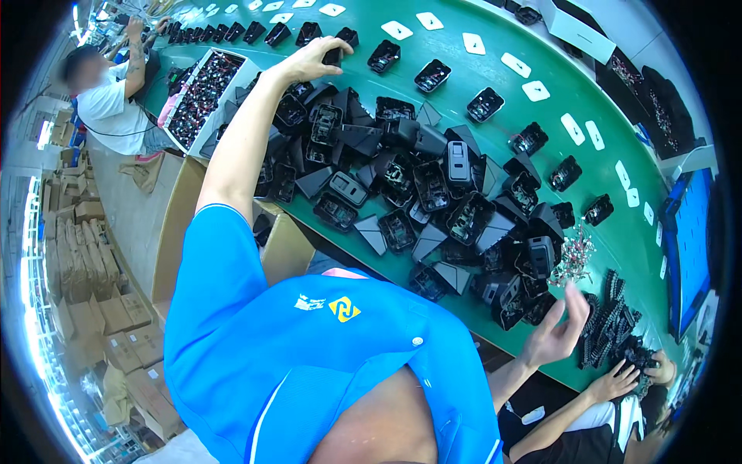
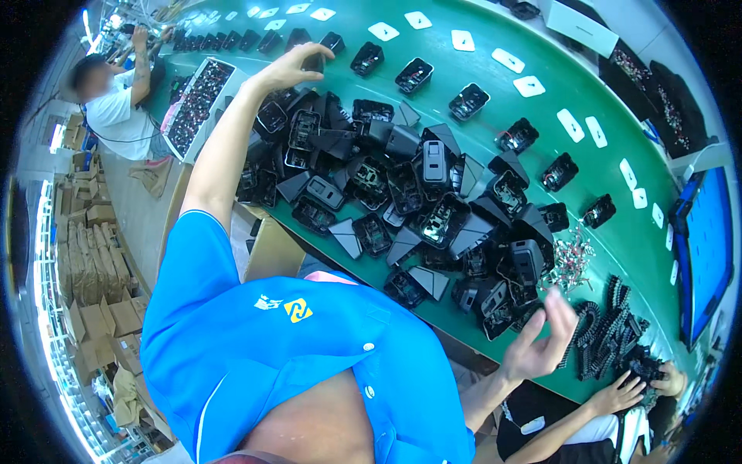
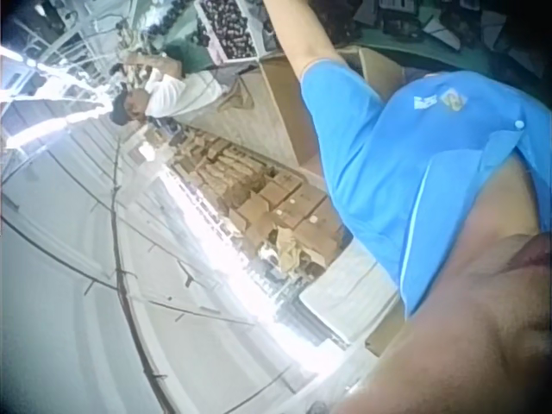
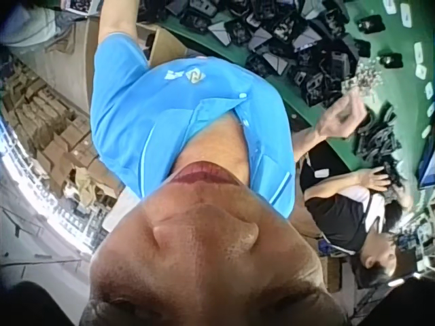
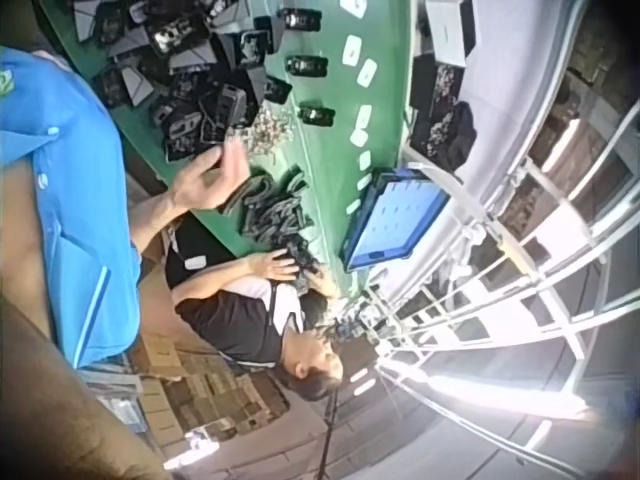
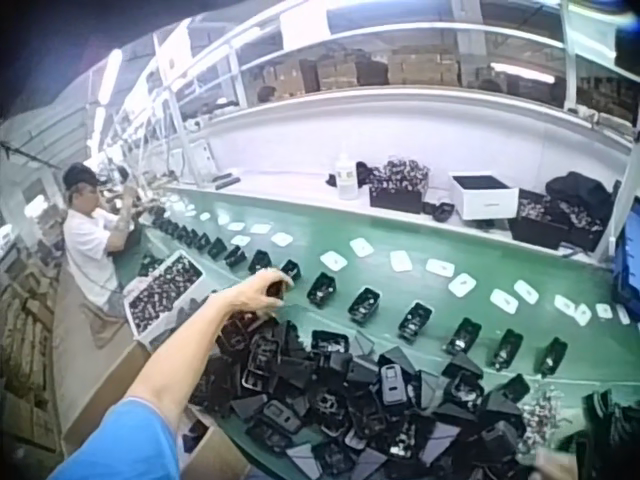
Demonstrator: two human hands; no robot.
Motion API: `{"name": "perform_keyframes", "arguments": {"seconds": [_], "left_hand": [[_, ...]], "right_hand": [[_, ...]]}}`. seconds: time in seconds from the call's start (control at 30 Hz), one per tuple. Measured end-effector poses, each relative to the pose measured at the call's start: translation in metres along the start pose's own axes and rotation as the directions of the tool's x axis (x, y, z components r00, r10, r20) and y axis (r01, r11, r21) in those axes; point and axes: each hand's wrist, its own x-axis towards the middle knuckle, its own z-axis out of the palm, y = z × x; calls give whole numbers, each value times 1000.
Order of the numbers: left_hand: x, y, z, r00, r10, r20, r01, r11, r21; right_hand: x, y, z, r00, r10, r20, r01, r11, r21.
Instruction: Assembling black plastic electronic housings at a manual assembly station on a production line.
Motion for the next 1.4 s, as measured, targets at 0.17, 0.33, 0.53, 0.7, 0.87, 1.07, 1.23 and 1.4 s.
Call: {"name": "perform_keyframes", "arguments": {"seconds": [0.17, 0.33, 0.53, 0.7, 0.87, 1.07, 1.23, 1.4], "left_hand": [[1, -9, -6, 947, -169, 274, 202, 974, -99], [-17, -25, -4, 983, -168, 77, 182, 956, -231], [-51, 26, -19, 945, -250, -213, 177, 934, -310], [-166, 55, -30, 672, -302, -676, 51, 930, -365], [-313, 16, 20, 287, -616, -733, 397, 773, -495], [-518, -29, 199, 215, -906, -365, 855, 355, -377], [-525, 11, 280, 315, -945, 82, 908, 275, -316], [-492, -2, 316, 207, -978, 12, 878, 180, -444]], "right_hand": [[-37, -37, 14, 977, -194, 93, 195, 981, -2], [-71, -34, 49, 945, -261, 199, 250, 965, 76], [-105, -43, 78, 950, -211, 230, 229, 972, -56], [-118, -43, 96, 944, -197, 263, 246, 954, -168], [-121, -47, 113, 953, -185, 242, 245, 937, -247], [-122, -45, 133, 947, -241, 213, 295, 913, -281], [-132, -50, 123, 949, -280, 146, 310, 914, -261], [-141, -62, 134, 945, -327, 21, 324, 923, -206]]}}
